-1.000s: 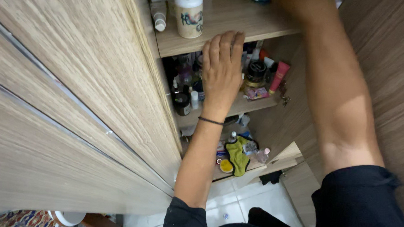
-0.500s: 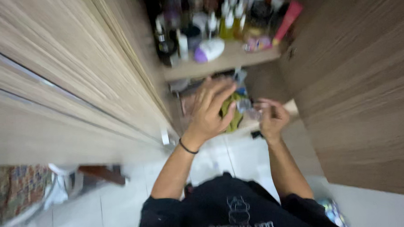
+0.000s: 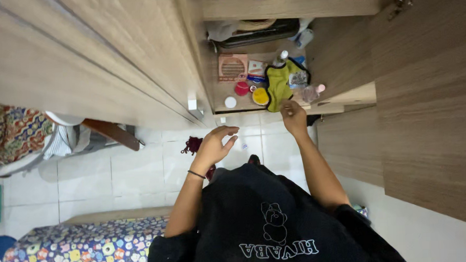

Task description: The person wipes the surfaces of several small bottles, tubes, and jars with a yellow and gray cloth while standing in front of an open wooden cabinet. The person handles each item one at a time, wiping it and then placing it back on the cabinet shelf.

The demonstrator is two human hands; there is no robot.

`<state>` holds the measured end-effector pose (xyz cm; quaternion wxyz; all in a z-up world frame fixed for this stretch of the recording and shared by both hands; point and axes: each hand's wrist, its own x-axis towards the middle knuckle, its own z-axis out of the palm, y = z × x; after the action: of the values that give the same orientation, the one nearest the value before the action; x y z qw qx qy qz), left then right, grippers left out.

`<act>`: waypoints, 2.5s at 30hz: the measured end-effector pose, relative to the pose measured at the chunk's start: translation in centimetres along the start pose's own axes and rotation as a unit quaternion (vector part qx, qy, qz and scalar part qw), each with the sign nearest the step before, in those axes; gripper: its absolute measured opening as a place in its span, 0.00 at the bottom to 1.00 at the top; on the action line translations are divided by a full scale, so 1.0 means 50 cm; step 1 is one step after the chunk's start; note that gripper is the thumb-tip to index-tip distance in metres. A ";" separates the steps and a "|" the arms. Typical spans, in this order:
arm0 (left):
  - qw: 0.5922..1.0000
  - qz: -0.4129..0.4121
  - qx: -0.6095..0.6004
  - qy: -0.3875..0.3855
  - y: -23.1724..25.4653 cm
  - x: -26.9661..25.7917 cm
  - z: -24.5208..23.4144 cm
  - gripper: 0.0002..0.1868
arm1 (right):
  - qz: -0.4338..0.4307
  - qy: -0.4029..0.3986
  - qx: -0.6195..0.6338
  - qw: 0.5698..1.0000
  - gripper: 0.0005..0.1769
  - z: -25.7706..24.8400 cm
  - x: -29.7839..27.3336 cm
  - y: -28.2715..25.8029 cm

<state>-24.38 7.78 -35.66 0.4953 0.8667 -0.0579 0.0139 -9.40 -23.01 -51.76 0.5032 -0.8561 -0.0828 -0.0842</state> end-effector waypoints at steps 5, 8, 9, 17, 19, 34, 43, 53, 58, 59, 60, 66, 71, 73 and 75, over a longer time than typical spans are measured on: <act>0.996 -0.026 -0.016 0.085 0.017 -0.038 -0.010 0.13 | 0.026 -0.019 0.047 0.998 0.13 0.070 0.091 -0.018; 0.994 -0.049 -0.027 0.093 0.016 -0.074 -0.006 0.13 | 0.004 -0.011 -0.087 0.996 0.18 0.080 0.106 -0.059; 0.994 -0.059 -0.031 0.091 0.014 -0.081 -0.005 0.13 | 0.027 -0.010 -0.108 0.994 0.21 0.086 0.117 -0.071; 0.995 -0.067 -0.002 0.080 -0.005 -0.112 -0.004 0.15 | 0.018 0.022 -0.133 0.991 0.14 0.112 0.162 -0.039; 0.995 -0.072 0.005 0.069 -0.012 -0.109 -0.002 0.16 | 0.028 0.042 -0.046 0.998 0.12 0.100 0.159 -0.020; 0.997 0.007 0.078 0.018 -0.102 0.050 0.126 0.30 | -0.030 0.141 0.466 0.873 0.10 -0.138 0.060 -0.193; 0.982 0.008 0.140 0.127 -0.191 0.136 0.180 0.47 | 0.119 0.007 0.378 0.918 0.11 -0.189 -0.234 -0.121; 0.977 -0.014 0.168 0.132 -0.292 0.173 0.212 0.39 | 0.145 -0.004 0.309 0.940 0.10 -0.181 -0.373 -0.146; 0.980 -0.039 0.131 0.142 -0.277 0.178 0.200 0.31 | 0.090 -0.042 0.083 0.992 0.12 -0.179 -0.320 -0.200; 0.981 -0.059 0.125 0.136 -0.266 0.178 0.196 0.29 | 0.059 -0.059 0.057 0.995 0.12 -0.180 -0.306 -0.218; 0.981 -0.078 0.118 0.133 -0.254 0.178 0.192 0.27 | 0.084 -0.053 0.041 0.994 0.12 -0.183 -0.294 -0.237; 0.940 0.070 -0.320 0.093 -0.140 0.115 0.152 0.29 | -0.049 0.002 -0.007 0.999 0.07 -0.191 -0.247 -0.337; 0.814 -0.084 -0.570 -0.067 -0.053 0.051 0.078 0.27 | -0.126 0.041 0.012 0.991 0.08 -0.193 -0.223 -0.369; 0.812 -0.069 -0.574 -0.080 -0.017 0.034 0.056 0.28 | -0.151 0.037 0.072 0.985 0.07 -0.189 -0.215 -0.381; 0.835 -0.040 -0.542 -0.083 0.016 0.024 0.037 0.28 | -0.173 0.036 0.123 0.977 0.07 -0.180 -0.208 -0.393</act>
<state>-23.35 5.72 -35.82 0.8795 0.4586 -0.0621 -0.1114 -24.50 -22.04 -33.14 0.5848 -0.7568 -0.2218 -0.1898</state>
